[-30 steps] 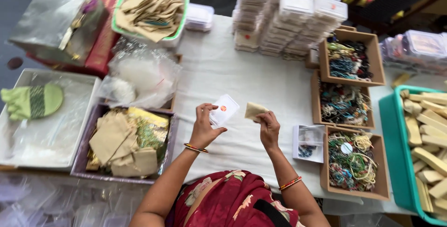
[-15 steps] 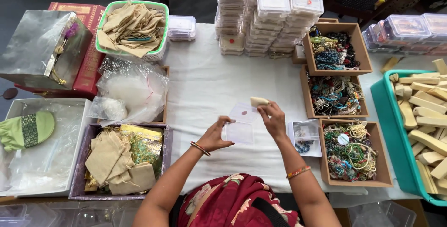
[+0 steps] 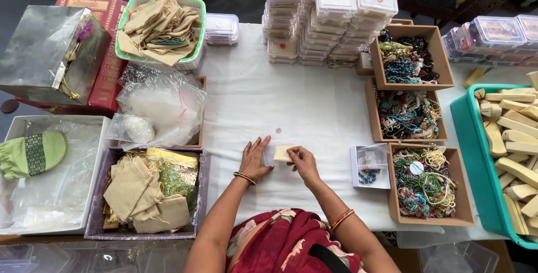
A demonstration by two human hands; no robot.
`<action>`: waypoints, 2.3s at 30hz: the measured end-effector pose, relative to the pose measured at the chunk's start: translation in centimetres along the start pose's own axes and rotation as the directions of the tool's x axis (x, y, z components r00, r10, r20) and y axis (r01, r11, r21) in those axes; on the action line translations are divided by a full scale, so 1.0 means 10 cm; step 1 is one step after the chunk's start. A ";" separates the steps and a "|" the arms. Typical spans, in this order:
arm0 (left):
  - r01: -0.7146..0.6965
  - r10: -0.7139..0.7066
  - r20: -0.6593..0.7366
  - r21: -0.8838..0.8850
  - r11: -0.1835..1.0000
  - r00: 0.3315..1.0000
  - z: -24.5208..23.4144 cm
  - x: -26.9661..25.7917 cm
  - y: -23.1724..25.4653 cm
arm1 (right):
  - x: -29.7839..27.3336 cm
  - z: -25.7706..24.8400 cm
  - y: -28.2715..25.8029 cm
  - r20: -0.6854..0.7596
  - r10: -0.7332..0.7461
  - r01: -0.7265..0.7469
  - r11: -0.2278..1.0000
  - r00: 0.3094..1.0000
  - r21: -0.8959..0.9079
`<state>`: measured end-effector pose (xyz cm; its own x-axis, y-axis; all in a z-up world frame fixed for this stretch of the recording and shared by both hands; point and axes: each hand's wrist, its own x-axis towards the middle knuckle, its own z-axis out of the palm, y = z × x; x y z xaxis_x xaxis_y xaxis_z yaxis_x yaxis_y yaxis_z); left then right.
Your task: The person straightens a green beaded necklace on a white tablecloth, then folds it and places it into a small plastic bag. The person then puts the bagged necklace into a small beige cloth pouch, ties the pouch closed, and places it into a clear plastic container.
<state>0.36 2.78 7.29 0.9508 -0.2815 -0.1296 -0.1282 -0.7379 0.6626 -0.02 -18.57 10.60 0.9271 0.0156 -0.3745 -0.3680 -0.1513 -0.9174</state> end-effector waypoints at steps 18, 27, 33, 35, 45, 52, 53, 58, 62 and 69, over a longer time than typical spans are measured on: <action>-0.009 0.008 -0.066 -0.007 1.000 0.998 0.28 0.08 -0.12 | -0.25 0.28 -0.36 0.040 -0.401 0.224 0.422 0.915 -0.878; 0.020 -0.018 -0.070 0.026 0.999 0.997 0.21 0.06 -0.01 | 0.05 0.06 -0.05 0.315 -0.624 0.568 0.254 0.715 -0.783; 0.041 -0.031 -0.117 0.079 0.996 0.993 0.38 0.11 -0.10 | 0.19 0.08 -0.11 0.365 -0.504 0.512 0.187 0.783 -0.839; 0.033 -0.015 -0.177 0.098 0.995 0.984 0.25 0.06 0.03 | 0.14 0.09 -0.11 0.375 -0.539 0.530 0.164 0.754 -0.832; -0.145 0.235 -0.413 0.237 0.961 0.880 0.26 -0.08 0.09 | -0.13 0.03 0.15 0.388 -0.598 0.548 0.104 0.701 -0.830; -0.093 0.135 -0.401 0.123 0.988 0.906 0.07 0.04 0.23 | -0.37 0.14 -0.05 0.320 -0.478 0.421 0.117 0.818 -0.900; -0.093 0.107 -0.390 0.054 0.994 0.914 0.17 0.04 0.13 | -0.39 0.14 -0.03 0.320 -0.491 0.421 0.107 0.810 -0.901; -0.159 0.124 -0.376 -0.064 0.985 0.918 0.08 -0.05 0.18 | -0.47 0.07 0.04 0.318 -0.547 0.443 0.110 0.774 -0.890; -0.231 0.250 -0.181 0.119 0.966 0.951 -0.10 -0.21 0.28 | -0.62 -0.13 0.24 0.426 -0.644 0.604 0.072 0.636 -0.794; -0.333 0.372 -0.171 0.221 0.917 0.912 0.05 -0.25 0.08 | -0.54 -0.36 0.10 0.381 -0.666 0.643 0.195 0.641 -0.741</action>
<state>-2.27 2.59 7.78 0.8679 -0.4264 0.2547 -0.4961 -0.7183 0.4878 -5.10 -22.36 12.16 0.8127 0.4876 0.3192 0.5767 -0.7516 -0.3202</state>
